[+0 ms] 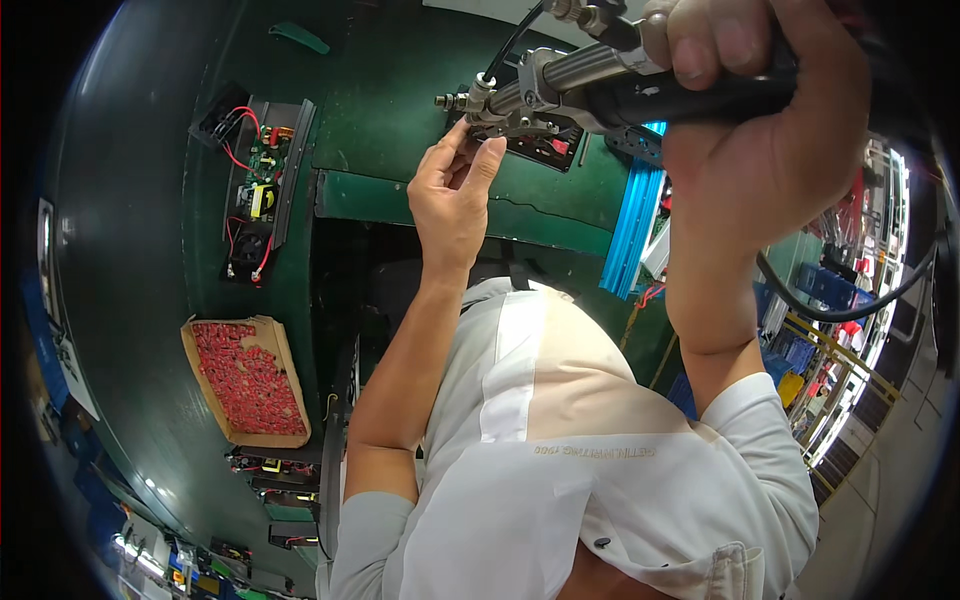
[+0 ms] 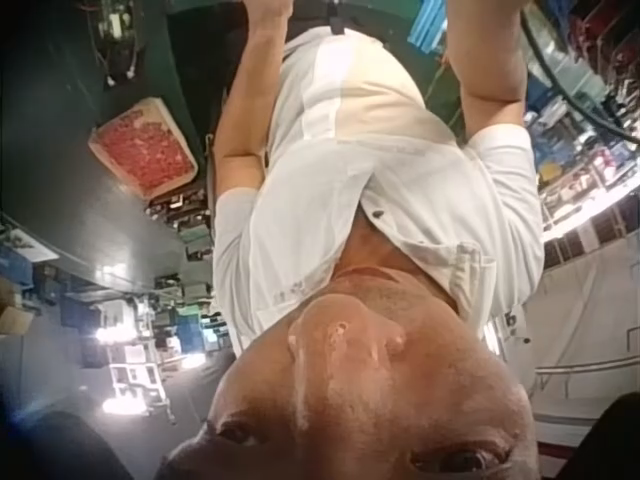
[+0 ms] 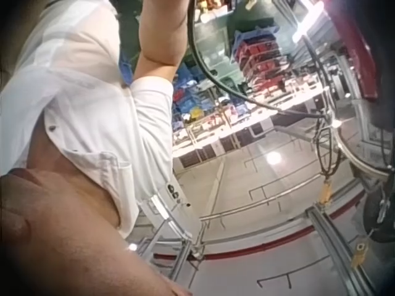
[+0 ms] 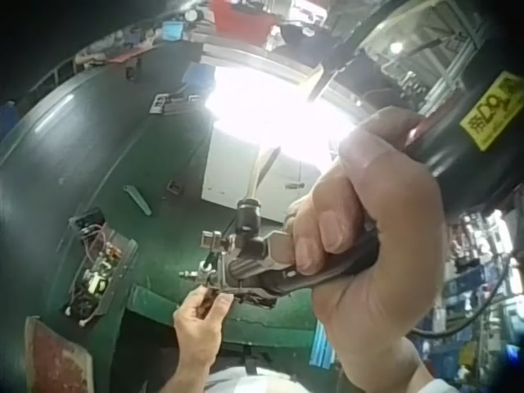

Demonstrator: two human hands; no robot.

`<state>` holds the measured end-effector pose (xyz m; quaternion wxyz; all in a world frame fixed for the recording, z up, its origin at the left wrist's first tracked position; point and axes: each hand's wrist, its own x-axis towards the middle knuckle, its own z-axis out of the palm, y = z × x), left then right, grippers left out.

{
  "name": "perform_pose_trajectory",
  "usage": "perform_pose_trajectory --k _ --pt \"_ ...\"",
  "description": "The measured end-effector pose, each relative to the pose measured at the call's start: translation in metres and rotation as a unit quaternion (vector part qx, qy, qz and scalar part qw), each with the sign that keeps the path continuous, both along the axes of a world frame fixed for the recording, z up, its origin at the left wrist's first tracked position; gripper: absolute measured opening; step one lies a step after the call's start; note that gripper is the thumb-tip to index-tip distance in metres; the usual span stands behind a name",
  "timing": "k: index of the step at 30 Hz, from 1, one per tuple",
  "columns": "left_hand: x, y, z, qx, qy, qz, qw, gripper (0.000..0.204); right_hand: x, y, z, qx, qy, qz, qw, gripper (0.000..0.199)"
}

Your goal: Assembling electronic components using a power tool at a factory workstation.

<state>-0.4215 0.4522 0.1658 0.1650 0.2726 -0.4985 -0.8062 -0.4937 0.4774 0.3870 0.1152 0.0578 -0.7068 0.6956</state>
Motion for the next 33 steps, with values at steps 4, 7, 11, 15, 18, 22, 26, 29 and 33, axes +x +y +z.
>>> perform_pose_trajectory --k 4,7,11,15,18,22,26,29,33 --pt "-0.002 -0.002 0.002 0.009 -0.002 0.005 1.0 0.045 -0.002 -0.016 0.005 -0.011 -0.025 -0.011 1.0 0.022" --pt "-0.002 0.001 -0.003 0.043 0.026 0.009 0.999 0.049 0.003 -0.015 -0.002 -0.031 0.012 0.033 0.999 0.027" --pt "-0.005 0.014 0.005 -0.021 0.011 0.094 0.995 0.048 0.002 -0.01 -0.005 -0.07 0.02 0.035 0.997 0.03" --pt "-0.003 0.023 0.007 -0.062 -0.117 -0.053 0.99 0.045 0.004 -0.014 -0.006 -0.068 0.049 0.044 0.996 0.028" --pt "-0.01 0.027 0.023 -0.141 -0.128 -0.106 0.976 0.039 0.003 -0.016 -0.005 -0.055 0.051 0.022 0.997 0.027" --pt "-0.014 0.033 0.024 -0.123 -0.119 -0.089 0.981 0.037 0.003 -0.014 -0.009 -0.046 0.051 0.05 0.996 0.025" --pt "-0.019 0.035 0.021 -0.129 -0.127 -0.081 0.98 0.039 0.004 -0.034 0.008 -0.045 -0.025 -0.039 0.998 0.023" --pt "-0.018 0.036 0.017 -0.115 -0.121 -0.066 0.984 0.042 -0.024 0.002 -0.018 -0.105 0.053 0.281 0.952 0.002" --pt "-0.014 0.035 0.012 -0.132 -0.128 -0.078 0.98 0.043 -0.023 0.003 -0.021 -0.086 0.066 0.288 0.952 0.002"
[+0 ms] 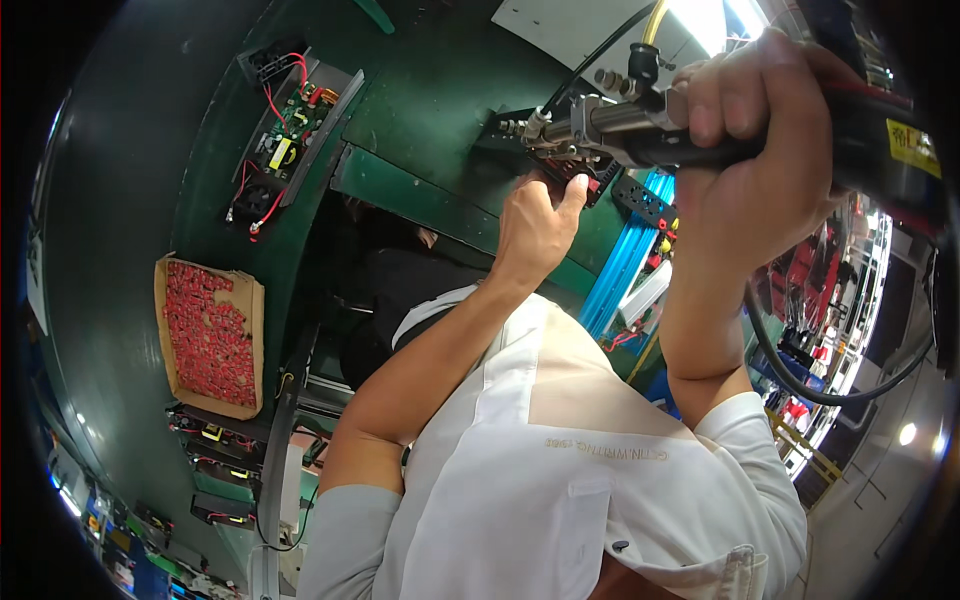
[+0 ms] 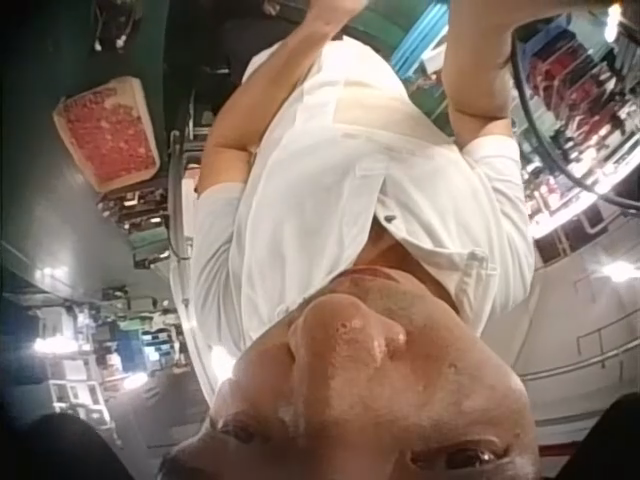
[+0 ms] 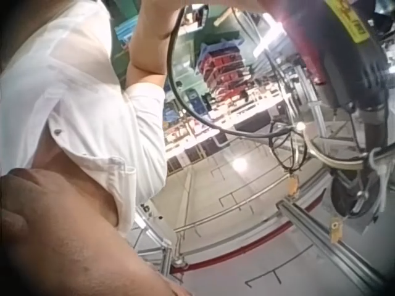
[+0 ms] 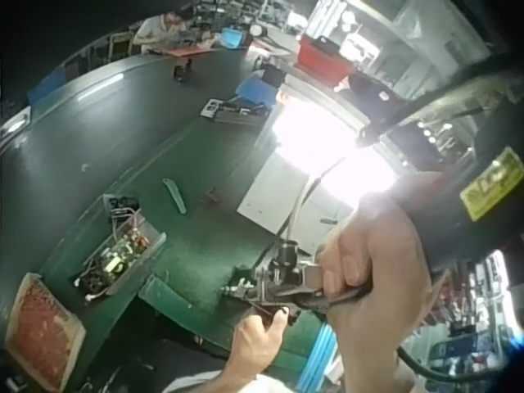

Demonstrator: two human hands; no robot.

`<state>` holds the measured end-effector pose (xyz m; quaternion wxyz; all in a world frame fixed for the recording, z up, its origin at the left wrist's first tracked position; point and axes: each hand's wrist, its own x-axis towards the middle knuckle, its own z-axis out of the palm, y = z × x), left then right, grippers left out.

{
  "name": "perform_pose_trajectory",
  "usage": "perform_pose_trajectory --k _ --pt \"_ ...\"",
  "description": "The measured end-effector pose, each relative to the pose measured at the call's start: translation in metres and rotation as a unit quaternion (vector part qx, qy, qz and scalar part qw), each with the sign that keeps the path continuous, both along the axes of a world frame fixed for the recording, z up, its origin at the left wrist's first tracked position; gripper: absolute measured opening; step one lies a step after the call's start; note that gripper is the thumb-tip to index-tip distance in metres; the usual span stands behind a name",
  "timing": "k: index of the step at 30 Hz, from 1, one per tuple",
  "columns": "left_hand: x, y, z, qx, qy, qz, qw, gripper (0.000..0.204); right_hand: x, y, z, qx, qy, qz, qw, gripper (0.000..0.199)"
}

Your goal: Assembling electronic components using a power tool at a factory workstation.

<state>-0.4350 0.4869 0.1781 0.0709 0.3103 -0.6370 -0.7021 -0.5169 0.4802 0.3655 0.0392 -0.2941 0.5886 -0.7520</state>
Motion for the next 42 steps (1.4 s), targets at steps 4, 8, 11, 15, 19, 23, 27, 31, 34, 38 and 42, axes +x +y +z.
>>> perform_pose_trajectory --k 4,8,11,15,19,23,27,31,34,38,42 --pt "0.003 -0.002 0.006 -0.012 -0.016 -0.024 1.0 0.043 0.0 0.014 -0.005 -0.02 -0.081 0.036 0.996 0.002" --pt "0.007 -0.002 0.017 0.007 -0.011 -0.034 0.999 0.04 -0.016 0.031 -0.025 -0.017 -0.058 0.129 0.99 0.013" --pt "0.013 -0.006 -0.001 0.073 -0.001 0.006 0.997 0.036 0.017 -0.005 0.037 0.037 -0.082 -0.196 0.976 0.025" --pt "0.026 -0.006 -0.008 0.228 0.035 -0.029 0.973 0.031 -0.019 0.034 0.087 -0.09 -0.049 -0.357 0.928 0.014" --pt "0.055 -0.025 -0.012 0.316 0.002 -0.05 0.947 0.051 -0.06 0.08 0.078 -0.101 -0.065 -0.371 0.921 0.018" --pt "0.08 -0.061 -0.021 0.465 -0.019 -0.111 0.878 0.06 -0.087 0.122 0.035 -0.03 -0.028 -0.413 0.91 0.022" --pt "0.077 -0.1 -0.026 0.489 -0.095 -0.188 0.847 0.078 -0.11 0.172 -0.023 0.041 0.009 -0.415 0.909 0.031" --pt "0.045 -0.103 -0.028 0.385 -0.163 -0.228 0.879 0.057 -0.115 0.199 -0.061 0.247 0.102 -0.45 0.852 0.04" --pt "0.039 -0.098 -0.034 0.363 -0.125 -0.213 0.899 0.064 -0.104 0.189 -0.066 0.249 0.175 -0.49 0.817 0.037" --pt "0.055 -0.11 -0.026 0.4 -0.049 -0.153 0.903 0.066 -0.045 0.132 -0.102 0.173 0.293 -0.42 0.841 0.064" --pt "0.101 -0.171 0.003 0.252 -0.019 -0.14 0.957 0.084 -0.018 0.093 -0.212 0.327 0.097 -0.175 0.924 0.05"
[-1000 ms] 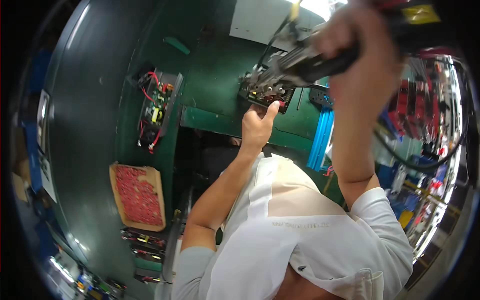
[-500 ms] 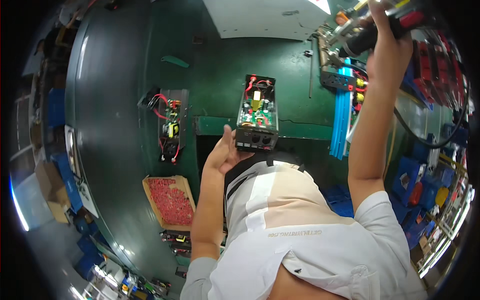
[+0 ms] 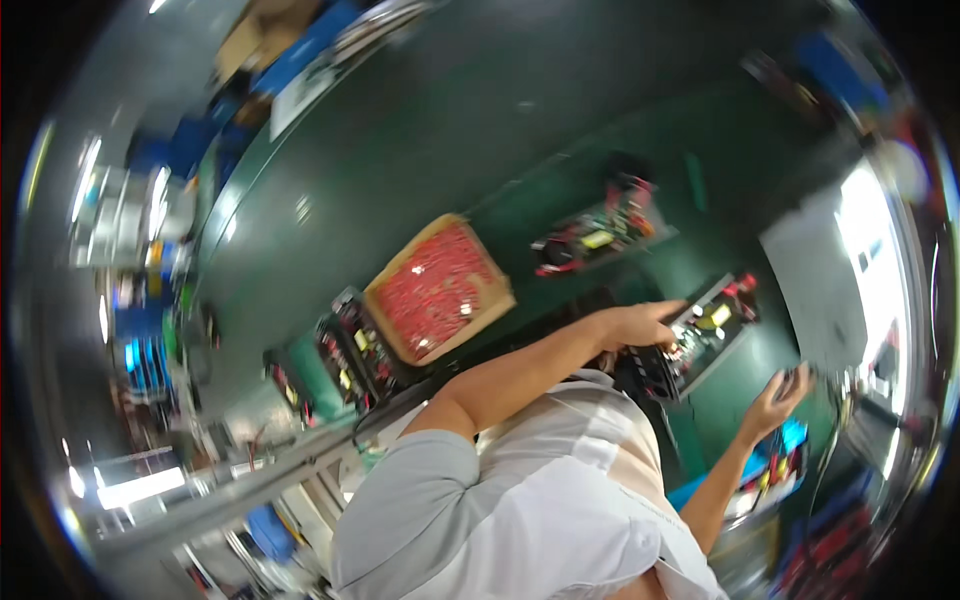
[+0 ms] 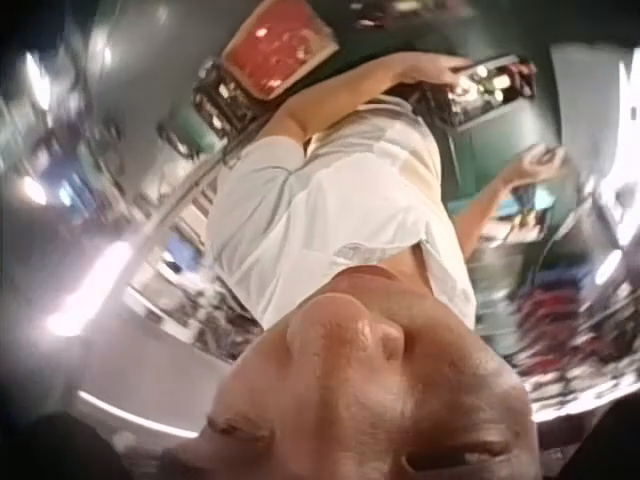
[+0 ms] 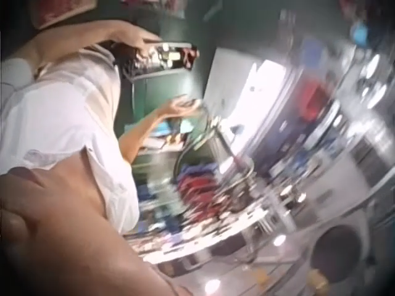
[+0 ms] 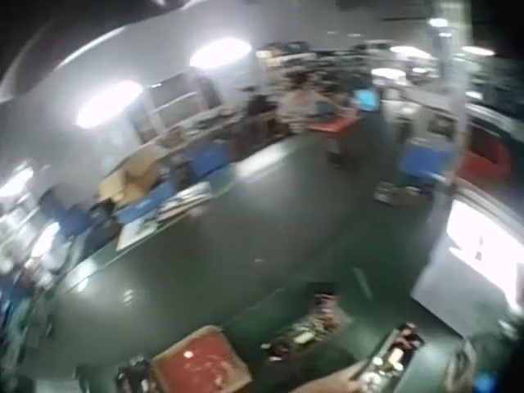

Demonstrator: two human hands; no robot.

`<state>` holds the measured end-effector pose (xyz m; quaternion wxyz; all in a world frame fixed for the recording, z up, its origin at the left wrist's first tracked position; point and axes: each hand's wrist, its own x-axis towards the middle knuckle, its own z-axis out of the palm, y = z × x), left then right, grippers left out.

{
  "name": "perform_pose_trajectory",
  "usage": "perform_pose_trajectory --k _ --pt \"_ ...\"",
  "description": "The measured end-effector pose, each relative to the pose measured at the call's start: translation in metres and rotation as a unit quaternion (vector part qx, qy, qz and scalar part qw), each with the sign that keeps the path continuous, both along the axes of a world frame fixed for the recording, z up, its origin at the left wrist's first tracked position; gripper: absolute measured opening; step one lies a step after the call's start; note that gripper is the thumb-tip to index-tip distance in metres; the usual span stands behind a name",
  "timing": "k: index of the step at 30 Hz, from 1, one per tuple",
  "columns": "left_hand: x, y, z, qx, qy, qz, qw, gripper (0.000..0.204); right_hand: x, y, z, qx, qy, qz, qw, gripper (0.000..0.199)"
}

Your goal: Assembling electronic components using a power tool at a factory workstation.

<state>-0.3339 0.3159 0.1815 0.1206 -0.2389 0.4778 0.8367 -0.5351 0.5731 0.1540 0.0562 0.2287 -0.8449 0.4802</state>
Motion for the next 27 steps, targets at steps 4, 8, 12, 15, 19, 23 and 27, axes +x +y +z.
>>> perform_pose_trajectory --k 4,8,12,15,19,23,27 --pt "0.045 -0.068 0.047 -0.055 0.075 0.081 0.992 0.09 -0.027 0.041 -0.142 0.291 -0.25 0.292 0.876 0.04" --pt "0.121 -0.124 0.046 -0.073 0.089 0.341 0.933 0.092 0.029 -0.043 -0.137 0.399 -0.274 0.426 0.764 0.034" --pt "0.19 -0.184 0.01 -0.02 0.11 0.588 0.801 0.085 0.076 -0.15 -0.112 0.342 -0.433 0.443 0.707 0.038" --pt "0.228 -0.237 -0.011 -0.084 0.02 0.724 0.685 0.074 0.105 -0.198 -0.088 0.277 -0.597 0.383 0.648 0.043" --pt "0.302 -0.304 -0.107 -0.15 -0.07 0.856 0.491 0.077 0.1 -0.219 -0.132 0.285 -0.579 0.437 0.626 0.032" --pt "0.332 -0.357 -0.128 -0.06 0.013 0.931 0.36 0.091 0.098 -0.244 -0.143 0.383 -0.418 0.556 0.607 0.029" --pt "0.335 -0.389 -0.136 -0.044 0.084 0.963 0.254 0.095 0.096 -0.266 -0.149 0.467 -0.232 0.656 0.546 0.026"
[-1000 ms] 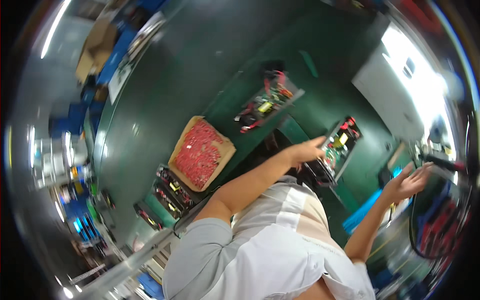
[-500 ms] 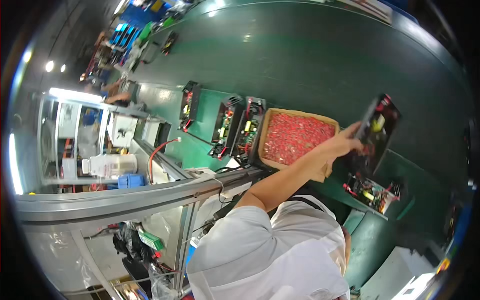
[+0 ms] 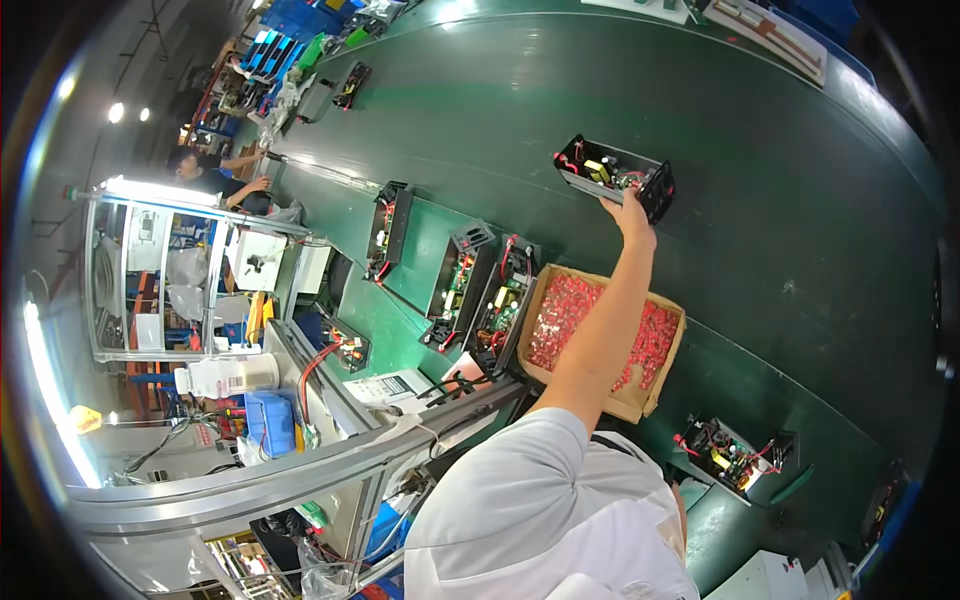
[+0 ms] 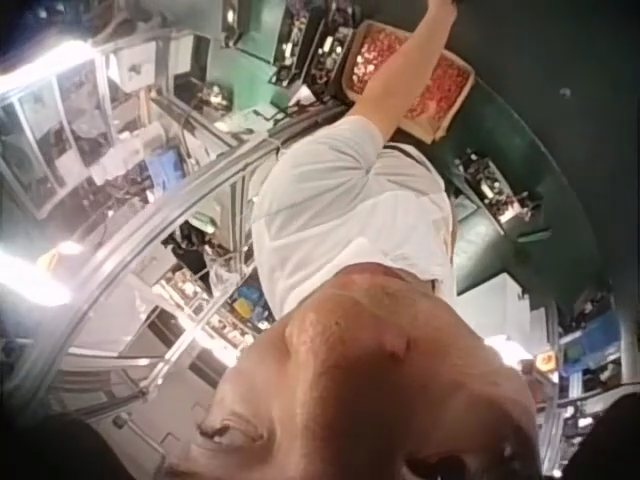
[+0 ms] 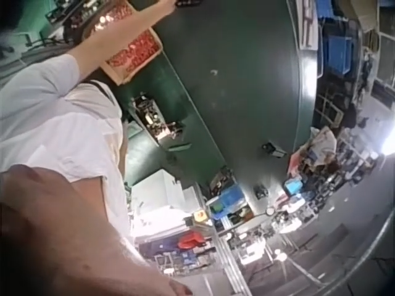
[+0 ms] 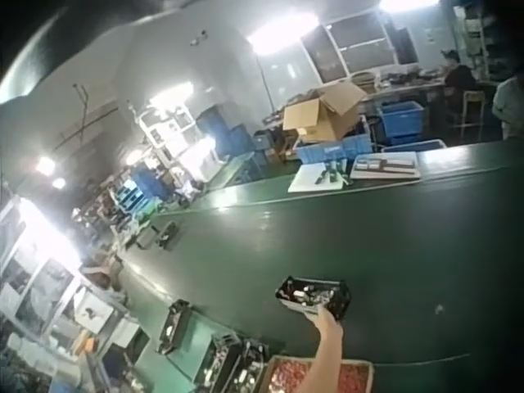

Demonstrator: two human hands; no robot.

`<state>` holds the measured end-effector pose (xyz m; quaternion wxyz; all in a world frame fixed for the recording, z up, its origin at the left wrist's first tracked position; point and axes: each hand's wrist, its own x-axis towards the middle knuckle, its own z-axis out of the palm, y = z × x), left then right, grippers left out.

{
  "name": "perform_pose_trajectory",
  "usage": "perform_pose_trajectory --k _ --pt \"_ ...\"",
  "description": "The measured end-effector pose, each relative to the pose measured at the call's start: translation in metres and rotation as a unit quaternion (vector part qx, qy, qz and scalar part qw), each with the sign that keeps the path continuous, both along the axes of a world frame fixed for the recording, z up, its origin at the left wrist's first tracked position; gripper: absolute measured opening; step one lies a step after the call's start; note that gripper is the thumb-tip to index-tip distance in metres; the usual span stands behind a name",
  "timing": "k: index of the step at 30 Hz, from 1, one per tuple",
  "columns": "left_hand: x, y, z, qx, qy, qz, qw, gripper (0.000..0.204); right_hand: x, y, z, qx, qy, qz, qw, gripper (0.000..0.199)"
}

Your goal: Assembling electronic components using a power tool at a factory workstation.

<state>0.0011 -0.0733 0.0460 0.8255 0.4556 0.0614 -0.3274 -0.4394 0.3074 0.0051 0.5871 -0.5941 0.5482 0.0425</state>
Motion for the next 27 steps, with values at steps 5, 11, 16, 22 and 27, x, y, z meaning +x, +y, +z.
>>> perform_pose_trajectory --k 5,11,16,22,27 --pt "-0.024 -0.011 0.003 0.169 -0.013 0.006 0.985 0.09 0.024 -0.036 0.079 -0.078 0.124 0.218 0.965 0.023" --pt "-0.099 -0.034 0.0 0.418 -0.163 0.022 0.893 0.045 0.134 -0.154 0.154 0.154 -0.437 -0.355 0.812 0.069" --pt "0.002 -0.053 -0.022 0.217 0.087 -0.14 0.962 0.017 0.239 -0.18 0.176 0.173 -0.514 -0.408 0.735 0.06" --pt "-0.124 -0.065 0.037 0.202 0.028 -0.194 0.96 0.012 0.2 -0.12 0.174 0.243 -0.456 -0.538 0.666 0.055" --pt "-0.183 -0.07 0.057 0.126 -0.024 -0.289 0.949 0.017 0.183 -0.08 0.236 0.445 -0.488 -0.468 0.587 0.058"
